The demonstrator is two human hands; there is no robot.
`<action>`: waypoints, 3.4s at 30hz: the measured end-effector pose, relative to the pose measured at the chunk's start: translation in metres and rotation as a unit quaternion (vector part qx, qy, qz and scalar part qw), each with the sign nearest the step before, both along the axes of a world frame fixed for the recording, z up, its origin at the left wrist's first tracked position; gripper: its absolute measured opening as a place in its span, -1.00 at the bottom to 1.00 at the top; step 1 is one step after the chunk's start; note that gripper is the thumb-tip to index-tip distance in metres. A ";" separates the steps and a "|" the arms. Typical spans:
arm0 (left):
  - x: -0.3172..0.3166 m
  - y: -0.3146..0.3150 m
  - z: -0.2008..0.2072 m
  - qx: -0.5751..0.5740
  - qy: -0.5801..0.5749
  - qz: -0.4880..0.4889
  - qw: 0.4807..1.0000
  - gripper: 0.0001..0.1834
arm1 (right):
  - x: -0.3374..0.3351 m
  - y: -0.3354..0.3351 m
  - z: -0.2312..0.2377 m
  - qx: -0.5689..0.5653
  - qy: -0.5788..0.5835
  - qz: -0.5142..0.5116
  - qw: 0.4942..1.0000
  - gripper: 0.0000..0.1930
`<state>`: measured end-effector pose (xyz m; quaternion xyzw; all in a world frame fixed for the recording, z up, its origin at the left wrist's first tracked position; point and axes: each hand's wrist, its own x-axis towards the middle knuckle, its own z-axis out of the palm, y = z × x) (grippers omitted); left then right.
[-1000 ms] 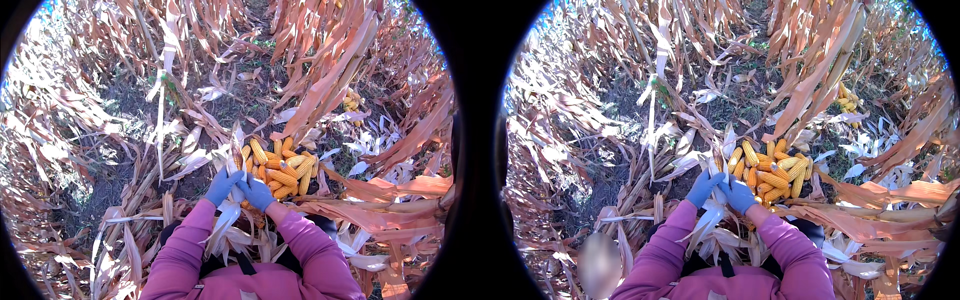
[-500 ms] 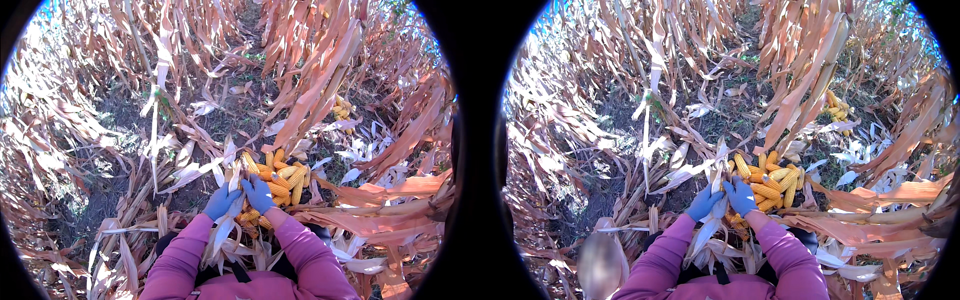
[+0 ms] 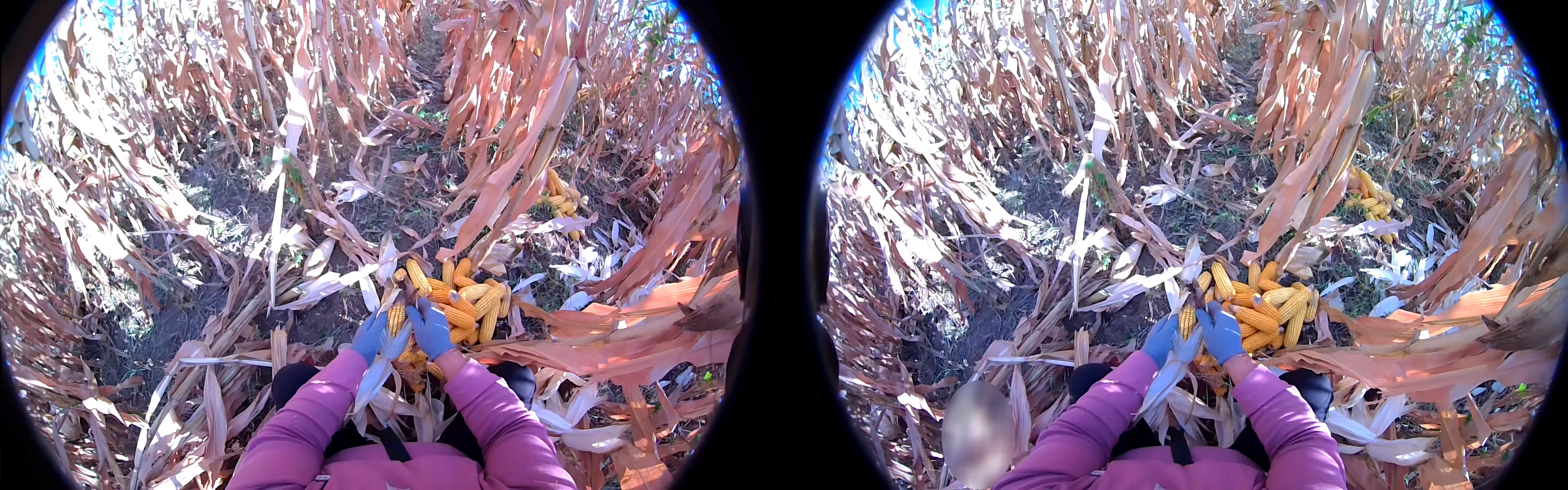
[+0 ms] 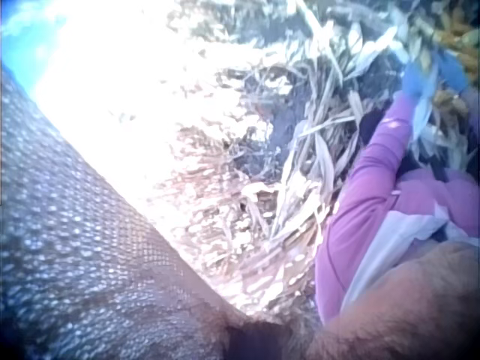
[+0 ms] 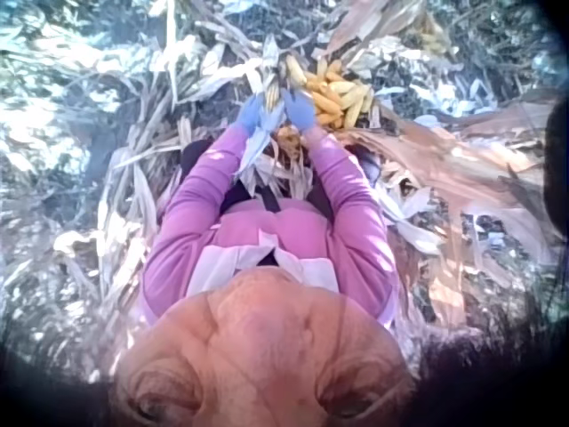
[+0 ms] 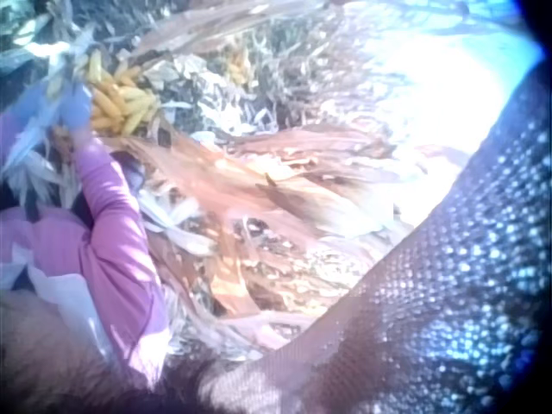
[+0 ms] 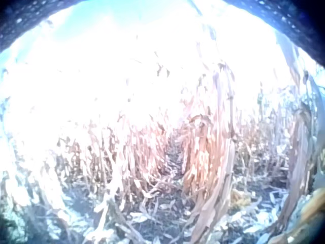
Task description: The person sits on the ground in a cornfield and shucks corn cobs by hand, removing the husks and silk. They place the cleaned cobs into a growing pile on the ground.
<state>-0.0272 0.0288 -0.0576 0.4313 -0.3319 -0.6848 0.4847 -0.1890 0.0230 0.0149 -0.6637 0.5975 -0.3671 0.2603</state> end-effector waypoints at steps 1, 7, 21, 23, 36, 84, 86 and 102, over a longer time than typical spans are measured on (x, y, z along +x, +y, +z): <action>-0.001 0.005 -0.007 0.019 0.033 0.019 0.999 -0.60 | 0.003 0.006 -0.002 0.005 -0.013 0.006 1.000 -0.67; 0.007 0.036 -0.047 0.038 0.077 0.044 0.995 -0.64 | 0.016 0.046 -0.009 0.046 -0.105 0.014 0.993 -0.69; 0.034 0.104 -0.018 0.022 0.191 0.008 0.981 -0.66 | 0.010 0.090 -0.029 0.207 -0.436 0.007 0.876 -0.75; 0.037 0.109 -0.015 0.115 0.309 0.039 0.943 -0.64 | 0.013 0.094 -0.031 0.214 -0.414 -0.010 0.885 -0.73; 0.083 0.090 0.065 0.009 0.313 0.193 0.930 -0.52 | -0.025 0.089 -0.049 0.170 0.128 -0.106 0.971 -0.58; 0.063 0.074 0.030 0.045 0.138 0.320 0.936 -0.66 | -0.015 0.076 -0.008 0.260 -0.225 0.094 0.934 -0.63; 0.067 0.073 0.030 0.024 0.151 0.318 0.936 -0.65 | -0.017 0.083 -0.015 0.215 0.012 0.148 0.965 -0.47; 0.033 0.082 -0.014 -0.082 -0.183 0.047 0.979 -0.66 | -0.003 0.087 -0.003 0.180 -0.201 0.110 0.957 -0.42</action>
